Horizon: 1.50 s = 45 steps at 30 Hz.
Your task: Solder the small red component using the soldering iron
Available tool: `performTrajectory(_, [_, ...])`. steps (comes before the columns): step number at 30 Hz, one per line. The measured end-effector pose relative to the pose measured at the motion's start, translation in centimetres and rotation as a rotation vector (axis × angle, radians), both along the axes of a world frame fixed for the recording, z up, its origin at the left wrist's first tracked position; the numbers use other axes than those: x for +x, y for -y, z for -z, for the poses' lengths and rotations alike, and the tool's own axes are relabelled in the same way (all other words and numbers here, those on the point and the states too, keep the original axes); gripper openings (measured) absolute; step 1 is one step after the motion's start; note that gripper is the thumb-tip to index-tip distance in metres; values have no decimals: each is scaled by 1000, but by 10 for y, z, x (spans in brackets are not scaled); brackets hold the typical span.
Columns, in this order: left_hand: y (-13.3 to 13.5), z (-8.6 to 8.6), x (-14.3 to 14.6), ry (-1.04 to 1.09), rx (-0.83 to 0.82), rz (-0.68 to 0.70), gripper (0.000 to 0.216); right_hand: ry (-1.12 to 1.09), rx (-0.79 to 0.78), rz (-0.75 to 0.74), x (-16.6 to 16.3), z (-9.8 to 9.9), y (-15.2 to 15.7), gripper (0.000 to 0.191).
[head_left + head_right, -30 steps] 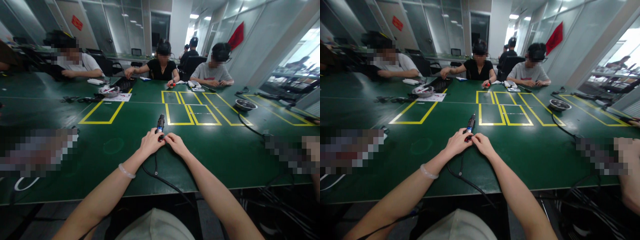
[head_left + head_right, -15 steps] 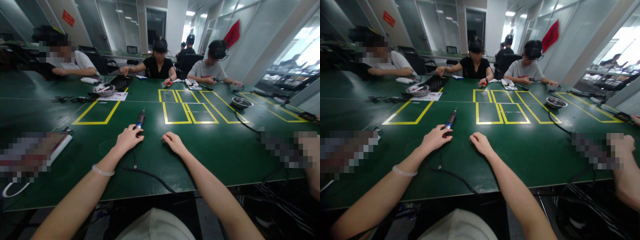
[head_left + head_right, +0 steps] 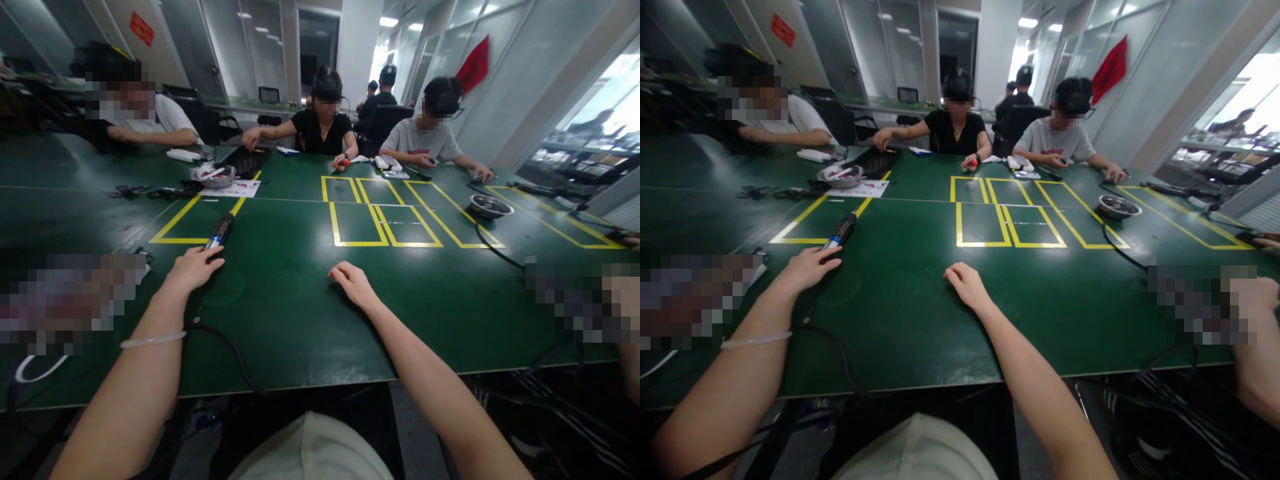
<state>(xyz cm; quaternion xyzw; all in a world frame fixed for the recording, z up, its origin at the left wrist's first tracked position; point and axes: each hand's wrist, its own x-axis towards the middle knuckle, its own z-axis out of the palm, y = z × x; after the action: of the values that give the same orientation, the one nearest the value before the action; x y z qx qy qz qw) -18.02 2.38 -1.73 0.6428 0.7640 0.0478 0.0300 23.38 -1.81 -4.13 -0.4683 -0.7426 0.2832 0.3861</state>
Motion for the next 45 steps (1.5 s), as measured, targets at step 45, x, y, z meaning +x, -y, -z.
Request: performTrajectory(45, [26,-21,27,-163,224,-168,34,9,3,-16,-3,-4,2,25])
